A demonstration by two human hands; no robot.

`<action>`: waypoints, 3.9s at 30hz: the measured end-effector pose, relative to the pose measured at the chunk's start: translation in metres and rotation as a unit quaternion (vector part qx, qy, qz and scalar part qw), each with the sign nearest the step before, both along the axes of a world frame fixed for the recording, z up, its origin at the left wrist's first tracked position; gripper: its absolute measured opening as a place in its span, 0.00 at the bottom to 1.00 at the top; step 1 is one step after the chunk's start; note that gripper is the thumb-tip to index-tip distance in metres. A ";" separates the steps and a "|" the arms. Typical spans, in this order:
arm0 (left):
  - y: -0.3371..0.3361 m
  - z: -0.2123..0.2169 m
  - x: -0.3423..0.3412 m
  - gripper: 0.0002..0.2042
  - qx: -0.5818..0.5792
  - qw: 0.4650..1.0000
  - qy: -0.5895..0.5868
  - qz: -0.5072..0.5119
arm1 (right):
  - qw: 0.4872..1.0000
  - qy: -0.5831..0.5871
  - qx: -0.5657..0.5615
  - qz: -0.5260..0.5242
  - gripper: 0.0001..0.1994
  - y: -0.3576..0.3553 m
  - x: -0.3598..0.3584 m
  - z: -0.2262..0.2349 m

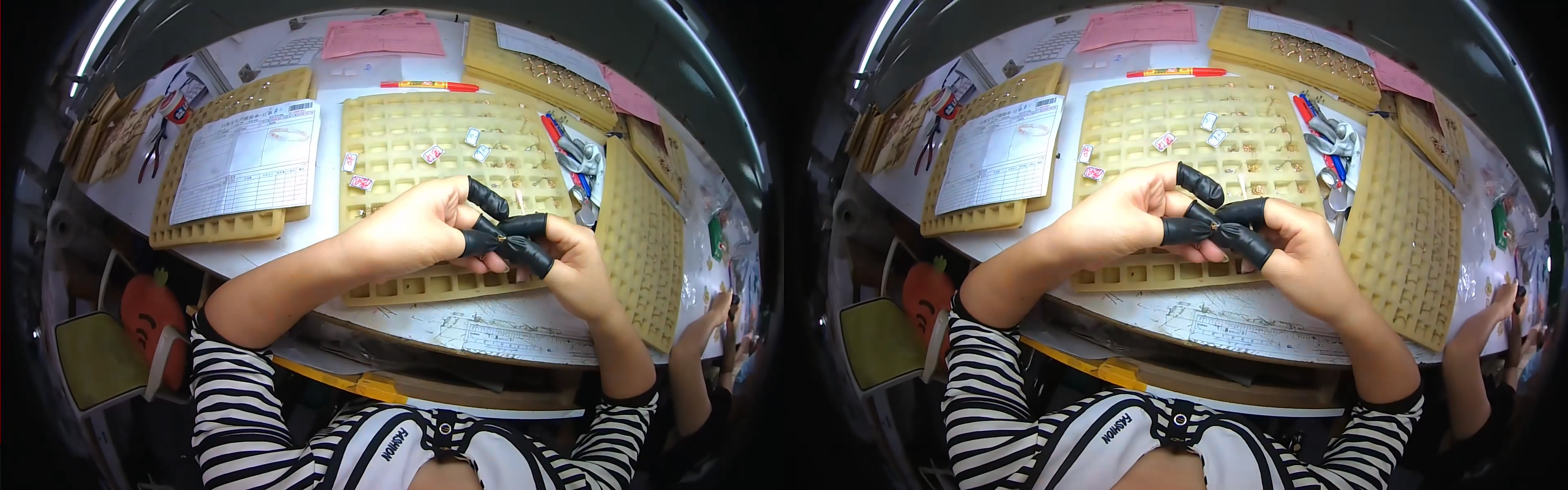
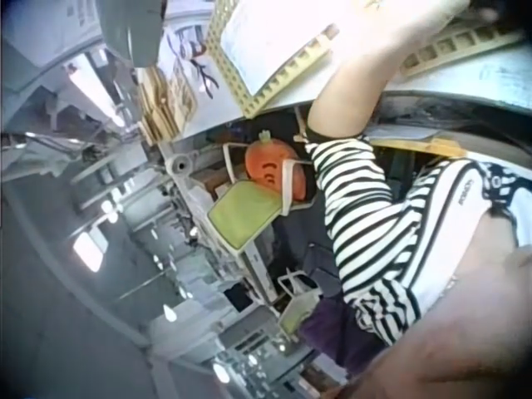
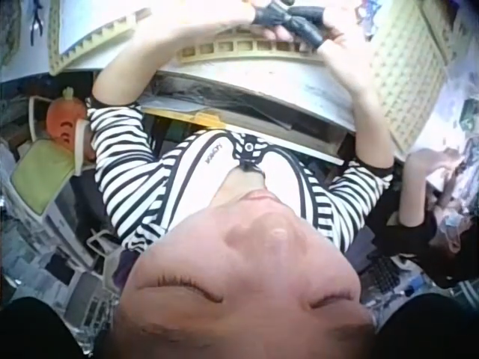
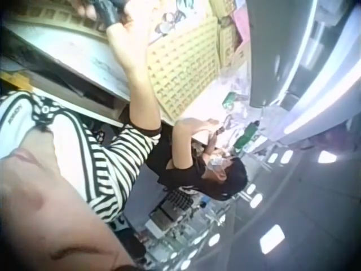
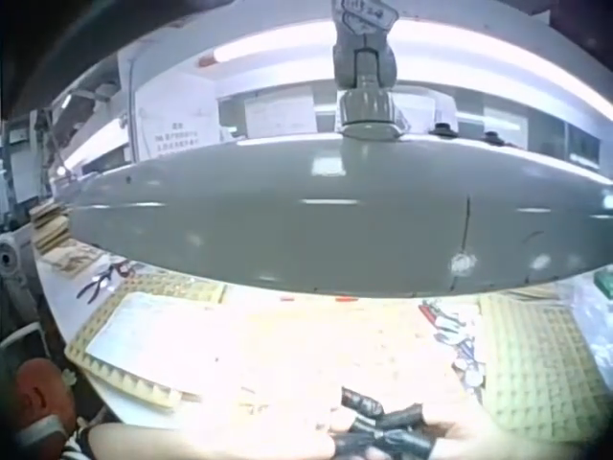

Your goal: Assembling small decorative components onto jewelry pieces using a pick tool at a workshop station.

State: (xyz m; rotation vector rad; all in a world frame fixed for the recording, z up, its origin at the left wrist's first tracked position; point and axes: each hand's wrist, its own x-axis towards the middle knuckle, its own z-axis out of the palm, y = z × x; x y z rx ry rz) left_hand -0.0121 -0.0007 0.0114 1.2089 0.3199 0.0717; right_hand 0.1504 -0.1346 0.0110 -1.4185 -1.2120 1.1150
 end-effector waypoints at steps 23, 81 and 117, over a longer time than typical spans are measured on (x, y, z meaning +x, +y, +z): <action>0.003 -0.008 0.000 0.09 -0.121 0.991 0.015 -0.053 | 0.974 -0.176 0.132 -0.061 0.09 -0.001 0.003 -0.004; -0.010 -0.001 -0.001 0.12 0.424 0.901 -0.059 0.072 | 0.995 -0.064 0.049 -0.056 0.05 -0.005 0.002 0.005; -0.013 -0.012 0.000 0.11 0.321 0.942 -0.081 0.058 | 0.991 0.126 0.021 -0.030 0.05 -0.002 0.006 -0.005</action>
